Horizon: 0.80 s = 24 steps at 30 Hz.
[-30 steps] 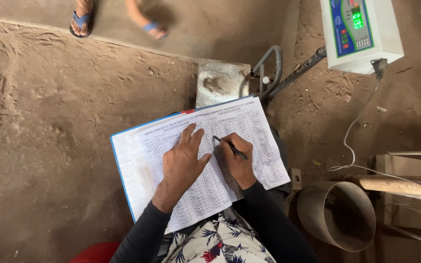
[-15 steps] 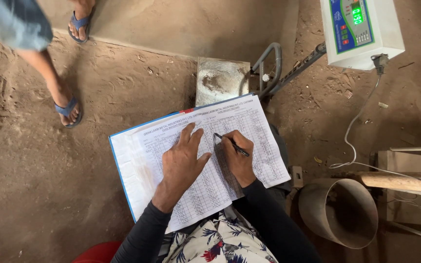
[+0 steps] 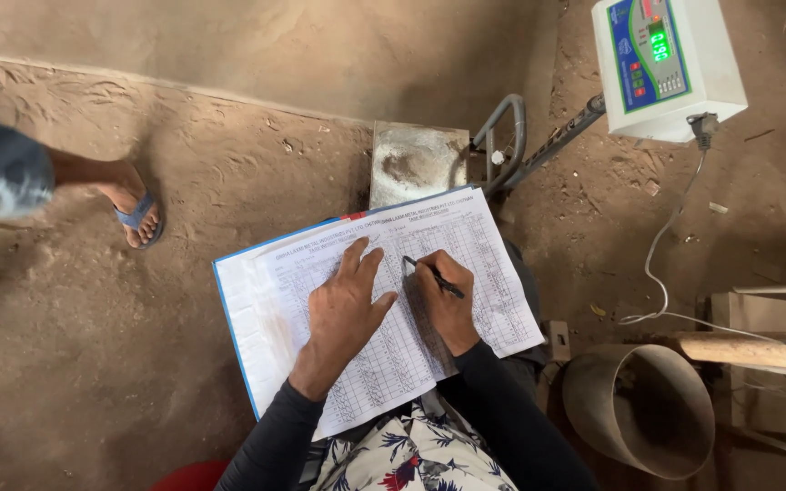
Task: Weighing red gas cylinders on a digital scale and recording the weights in a logbook.
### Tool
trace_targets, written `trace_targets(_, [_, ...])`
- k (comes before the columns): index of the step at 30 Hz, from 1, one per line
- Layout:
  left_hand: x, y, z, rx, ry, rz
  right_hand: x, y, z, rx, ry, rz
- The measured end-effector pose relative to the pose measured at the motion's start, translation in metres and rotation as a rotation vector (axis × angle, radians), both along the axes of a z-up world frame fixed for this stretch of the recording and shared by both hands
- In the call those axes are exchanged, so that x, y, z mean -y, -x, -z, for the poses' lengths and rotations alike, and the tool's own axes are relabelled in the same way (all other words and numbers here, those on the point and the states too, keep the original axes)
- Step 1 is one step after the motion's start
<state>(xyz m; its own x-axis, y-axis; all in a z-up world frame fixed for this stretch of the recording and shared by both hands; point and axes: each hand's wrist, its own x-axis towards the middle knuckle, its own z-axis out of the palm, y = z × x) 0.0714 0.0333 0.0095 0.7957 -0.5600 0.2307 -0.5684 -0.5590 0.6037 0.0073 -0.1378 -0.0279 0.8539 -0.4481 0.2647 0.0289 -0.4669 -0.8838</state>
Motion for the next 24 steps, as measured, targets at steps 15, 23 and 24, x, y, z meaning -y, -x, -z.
trace_targets(15, [0.021,0.018,0.038,-1.036,0.785,-0.108,-0.013,0.015,-0.009,0.134,0.057,0.008])
trace_targets(23, [0.056,0.012,0.063,-1.513,1.300,-0.148,0.014,0.000,0.012,0.356,0.615,-0.173])
trace_targets(24, [0.059,0.011,0.060,-1.498,1.281,-0.078,0.027,-0.003,0.025,0.301,0.469,-0.224])
